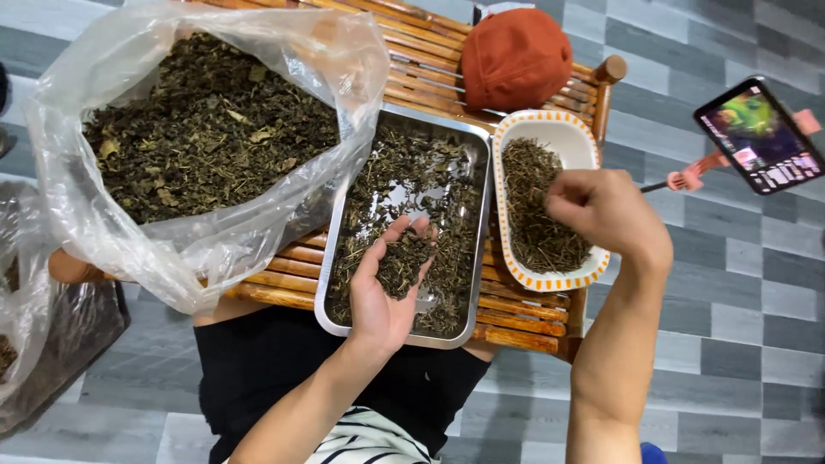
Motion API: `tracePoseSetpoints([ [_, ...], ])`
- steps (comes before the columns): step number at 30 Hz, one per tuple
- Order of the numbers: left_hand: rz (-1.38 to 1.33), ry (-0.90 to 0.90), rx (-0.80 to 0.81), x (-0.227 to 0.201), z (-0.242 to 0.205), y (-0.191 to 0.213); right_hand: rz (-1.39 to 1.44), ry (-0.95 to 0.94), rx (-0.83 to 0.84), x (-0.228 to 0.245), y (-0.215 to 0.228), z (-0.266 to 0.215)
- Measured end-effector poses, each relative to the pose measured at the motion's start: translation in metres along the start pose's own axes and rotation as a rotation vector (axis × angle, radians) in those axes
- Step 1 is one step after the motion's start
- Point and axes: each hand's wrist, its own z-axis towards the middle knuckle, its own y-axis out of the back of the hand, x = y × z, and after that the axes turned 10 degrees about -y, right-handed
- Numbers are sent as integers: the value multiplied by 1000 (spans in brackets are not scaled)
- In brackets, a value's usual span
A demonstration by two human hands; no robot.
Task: Sorting dried tea leaves by hand on a bamboo table, separating them into different containers.
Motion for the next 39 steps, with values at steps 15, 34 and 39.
tracePoseSetpoints([
  [15,-40,69,-12,3,18,2,260,1029,-259,95,-87,-17],
  [34,-16,108,-61,-13,-8,8,598,855,226,90,-90,-14],
  [39,-4,138,14,-10,-5,21,679,758,274,91,-84,-14],
])
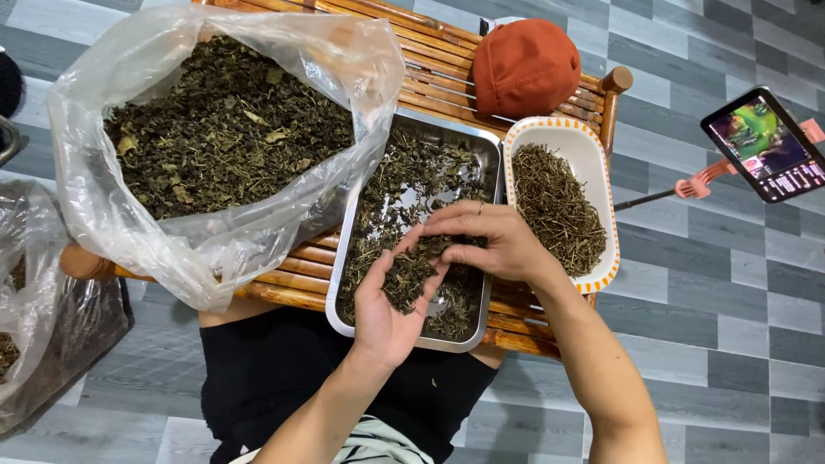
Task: Sorting dried tea leaves by hand on a bamboo table, separating them into different containers.
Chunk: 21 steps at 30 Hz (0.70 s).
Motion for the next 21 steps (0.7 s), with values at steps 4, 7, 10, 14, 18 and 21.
tracePoseSetpoints([
  [4,9,13,8,1,-5,-2,-10,-12,-26,-3,2,-1],
  [7,-14,38,43,-4,-6,-8,62,-67,-26,3,5,-1],
  [10,-65,21,30,-8,-9,-13,71,-69,-64,-1,7,-2],
  [14,-101,17,35,-5,-7,-10,40,-40,-74,5,9,-1],
  [18,-61,41,19,-3,-4,-5,3,50,45,20,4,3],
  [21,-137,68,-3,4,-1,13,-93,96,58,4,-8,3],
])
